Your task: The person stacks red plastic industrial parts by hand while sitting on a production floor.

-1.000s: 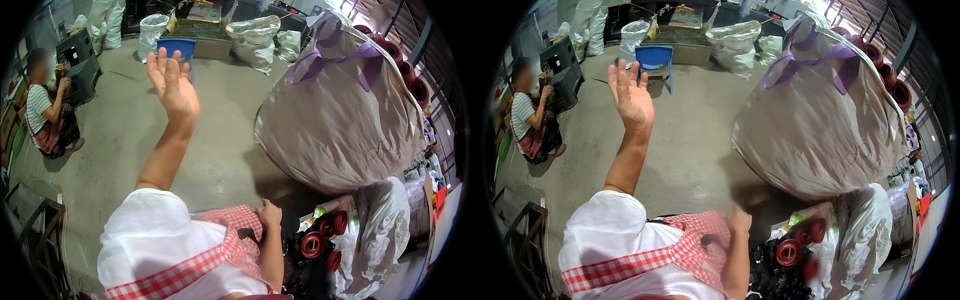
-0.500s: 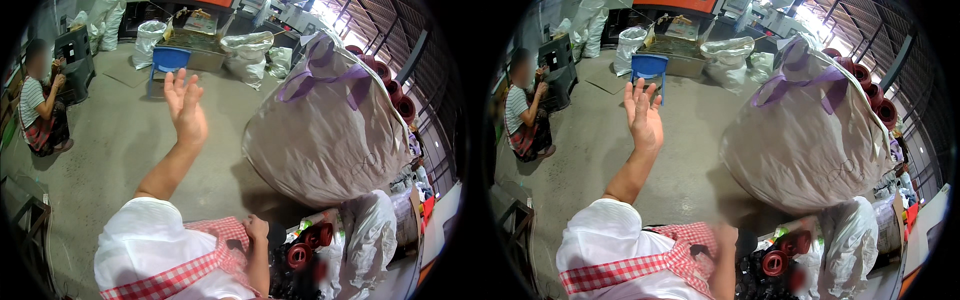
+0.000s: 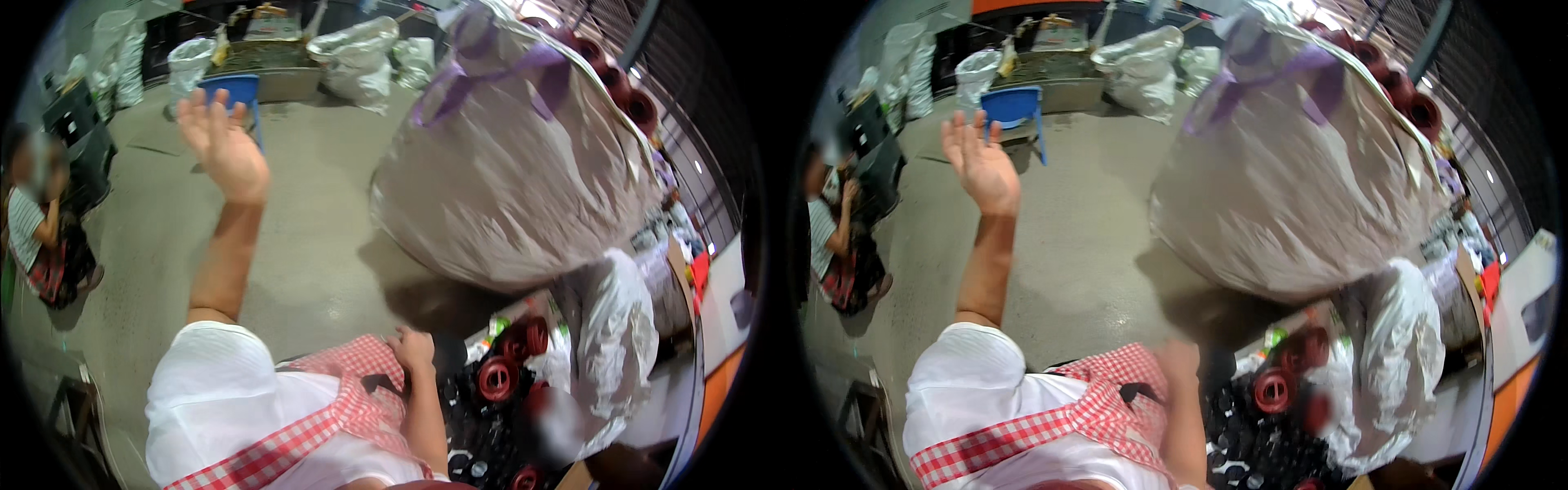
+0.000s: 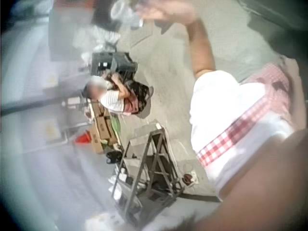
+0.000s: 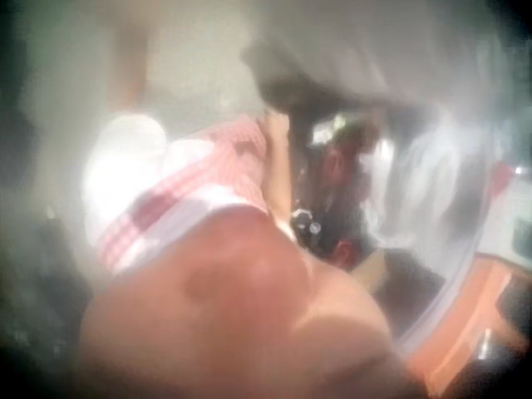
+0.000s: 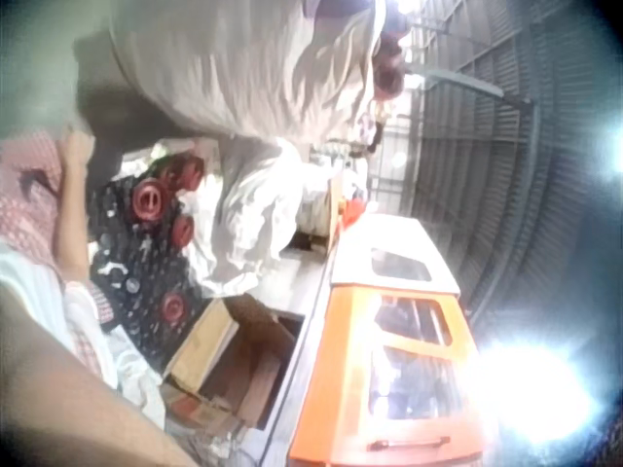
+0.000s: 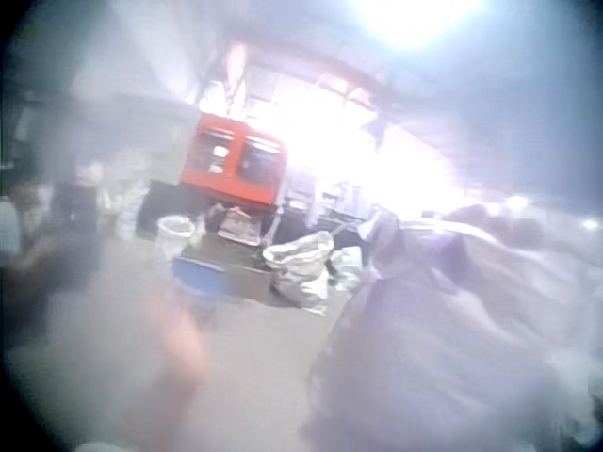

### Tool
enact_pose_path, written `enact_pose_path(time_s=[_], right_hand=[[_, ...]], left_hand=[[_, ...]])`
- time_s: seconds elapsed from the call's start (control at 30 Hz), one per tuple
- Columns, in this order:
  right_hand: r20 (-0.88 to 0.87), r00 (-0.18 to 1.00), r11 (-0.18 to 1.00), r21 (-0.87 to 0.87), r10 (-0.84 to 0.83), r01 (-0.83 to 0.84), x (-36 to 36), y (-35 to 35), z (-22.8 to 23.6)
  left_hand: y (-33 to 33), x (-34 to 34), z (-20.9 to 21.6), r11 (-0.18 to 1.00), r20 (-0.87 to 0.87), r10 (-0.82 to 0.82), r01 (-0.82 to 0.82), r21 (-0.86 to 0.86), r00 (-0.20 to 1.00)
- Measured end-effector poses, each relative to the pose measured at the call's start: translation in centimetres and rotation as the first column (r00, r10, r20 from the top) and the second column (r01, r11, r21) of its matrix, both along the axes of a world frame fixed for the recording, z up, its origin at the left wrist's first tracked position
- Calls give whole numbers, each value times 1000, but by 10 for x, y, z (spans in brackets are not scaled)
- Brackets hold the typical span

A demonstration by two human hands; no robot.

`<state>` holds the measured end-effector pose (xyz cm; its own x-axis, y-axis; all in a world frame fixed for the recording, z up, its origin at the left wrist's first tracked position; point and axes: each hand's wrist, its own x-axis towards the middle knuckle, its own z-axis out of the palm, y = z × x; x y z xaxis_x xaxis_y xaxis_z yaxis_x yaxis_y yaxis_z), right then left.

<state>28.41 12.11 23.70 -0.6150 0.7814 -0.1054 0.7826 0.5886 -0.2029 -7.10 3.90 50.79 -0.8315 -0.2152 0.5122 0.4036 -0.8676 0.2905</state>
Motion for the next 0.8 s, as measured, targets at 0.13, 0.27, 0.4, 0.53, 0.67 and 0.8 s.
enact_pose_path(time_s=[0.13,0.27,0.4,0.53,0.67,0.8], right_hand=[[-34,998,998,28,-56,57,14,2,1],[-75,996,998,28,-48,50,7,-1,-1],[-107,993,998,36,-43,47,4,-6,16],[-47,998,997,60,-50,53,12,-1,3],[-98,994,996,63,-54,61,9,-2,3],[-118,992,998,32,-51,55,6,-6,10]], left_hand=[[2,1,19,991,-39,-127,128,23,991],[-21,12,33,988,-154,46,-23,152,987],[0,32,8,956,-430,295,-263,132,853],[17,59,-20,993,-151,-95,83,-83,984],[25,71,-44,888,188,-399,429,-166,898],[34,62,-55,491,649,-707,855,165,281]])
